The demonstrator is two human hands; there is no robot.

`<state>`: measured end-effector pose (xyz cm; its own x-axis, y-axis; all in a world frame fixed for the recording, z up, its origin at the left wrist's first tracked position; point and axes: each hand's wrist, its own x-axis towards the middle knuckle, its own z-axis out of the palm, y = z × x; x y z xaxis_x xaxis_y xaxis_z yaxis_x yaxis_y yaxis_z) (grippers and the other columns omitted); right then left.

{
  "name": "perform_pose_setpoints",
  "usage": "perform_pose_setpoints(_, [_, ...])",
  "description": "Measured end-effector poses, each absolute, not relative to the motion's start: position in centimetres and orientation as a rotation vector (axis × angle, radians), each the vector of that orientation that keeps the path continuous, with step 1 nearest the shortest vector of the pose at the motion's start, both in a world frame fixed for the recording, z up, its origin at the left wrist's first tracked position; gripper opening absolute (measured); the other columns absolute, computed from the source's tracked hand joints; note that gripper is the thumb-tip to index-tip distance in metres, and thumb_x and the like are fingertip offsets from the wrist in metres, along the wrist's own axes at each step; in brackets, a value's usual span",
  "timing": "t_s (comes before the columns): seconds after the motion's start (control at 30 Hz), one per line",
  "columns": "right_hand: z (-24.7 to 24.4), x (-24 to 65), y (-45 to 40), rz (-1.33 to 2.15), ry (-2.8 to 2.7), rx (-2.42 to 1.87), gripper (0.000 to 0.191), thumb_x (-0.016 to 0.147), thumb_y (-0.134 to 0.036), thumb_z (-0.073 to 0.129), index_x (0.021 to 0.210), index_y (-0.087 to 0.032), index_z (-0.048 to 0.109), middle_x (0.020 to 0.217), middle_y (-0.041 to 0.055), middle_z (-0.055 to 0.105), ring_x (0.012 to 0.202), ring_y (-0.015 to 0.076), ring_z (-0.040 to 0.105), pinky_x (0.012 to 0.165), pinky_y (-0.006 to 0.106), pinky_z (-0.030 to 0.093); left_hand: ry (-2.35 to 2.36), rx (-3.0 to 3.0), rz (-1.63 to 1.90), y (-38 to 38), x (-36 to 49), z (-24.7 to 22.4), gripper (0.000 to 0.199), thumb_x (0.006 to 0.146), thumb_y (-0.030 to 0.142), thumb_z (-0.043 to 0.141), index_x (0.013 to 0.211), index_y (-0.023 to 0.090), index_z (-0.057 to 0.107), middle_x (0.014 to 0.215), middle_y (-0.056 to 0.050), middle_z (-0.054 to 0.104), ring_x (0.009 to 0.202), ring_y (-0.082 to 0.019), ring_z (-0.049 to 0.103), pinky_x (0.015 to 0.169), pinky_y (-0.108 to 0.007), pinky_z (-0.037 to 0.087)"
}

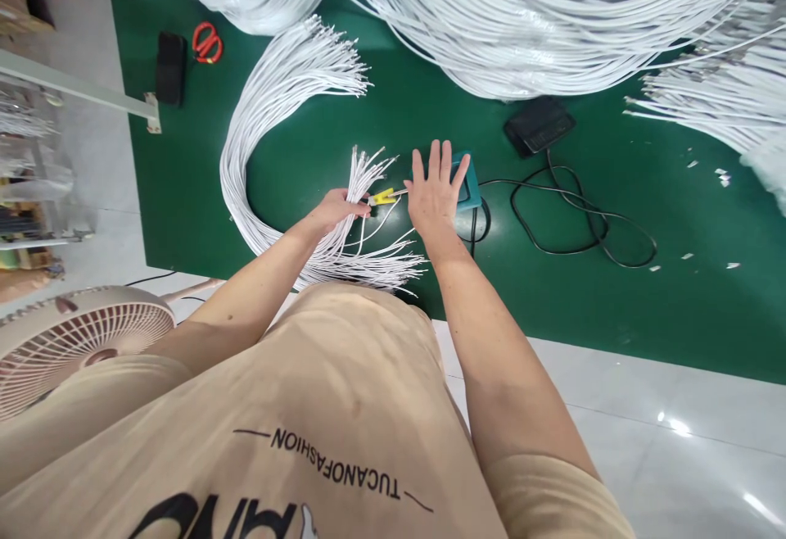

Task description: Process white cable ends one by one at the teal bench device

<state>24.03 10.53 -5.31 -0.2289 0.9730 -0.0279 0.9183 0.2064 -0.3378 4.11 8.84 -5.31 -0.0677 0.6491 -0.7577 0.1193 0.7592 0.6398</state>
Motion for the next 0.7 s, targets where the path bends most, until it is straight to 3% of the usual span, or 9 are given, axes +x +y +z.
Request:
perform_pose_setpoints(0.2, [-5.5,23.5,10.5,0.433,-2.285,-1.733,0.047,0.099,-0.029,0.031,0.142,-0.012,0.039,0.152,0.0194,0.03,0.144,0.0305,0.018,0.113,0.062,0.005,1.587,0.67,0.523,8.4,2.7,-4.9,0.047,0.054,0.014,0.078,0.098,0.007,0.065,0.063,-0.002,0.066,0.06,-0.014,0.06,0.068,-0.028,0.044])
perform_pose_setpoints(0.27, [-4.8,22.2,9.6,0.467,-2.321,-1.583,0.042,0.098,-0.028,0.034,0.133,-0.011,0.048,0.143,0.02,0.042,0.136,0.0306,0.031,0.11,0.059,0.017,1.559,0.679,0.553,8.3,2.1,-4.5,0.053,0.052,0.015,0.08,0.101,0.007,0.065,0.067,-0.002,0.067,0.063,-0.013,0.061,0.071,-0.029,0.045])
perform_pose_setpoints(0.37, [-3.9,19.5,7.1,0.589,-2.504,-1.062,0.029,0.096,-0.023,0.037,0.107,-0.013,0.061,0.11,0.0154,0.062,0.107,0.026,0.049,0.093,0.046,0.036,1.5,0.643,0.6,8.1,1.4,-3.8,0.053,0.051,0.017,0.081,0.101,0.006,0.066,0.072,-0.002,0.067,0.067,-0.013,0.061,0.075,-0.029,0.045])
perform_pose_setpoints(0.5, [-3.3,16.6,3.4,0.606,-2.665,-0.665,0.029,0.094,-0.012,0.034,0.089,-0.013,0.063,0.087,0.0106,0.062,0.088,0.0222,0.049,0.081,0.038,0.037,1.417,0.576,0.613,7.8,1.1,-3.0,0.053,0.053,0.017,0.08,0.104,0.01,0.066,0.074,0.0,0.064,0.069,-0.011,0.06,0.073,-0.027,0.044])
perform_pose_setpoints(0.7, [-3.4,15.8,1.5,0.739,-2.796,-0.827,0.03,0.094,-0.008,0.035,0.095,-0.008,0.064,0.091,0.0145,0.065,0.091,0.0229,0.053,0.087,0.039,0.037,1.44,0.677,0.652,7.3,1.5,-2.4,0.047,0.053,0.013,0.076,0.1,0.013,0.069,0.09,-0.001,0.068,0.064,-0.005,0.052,0.065,-0.022,0.04])
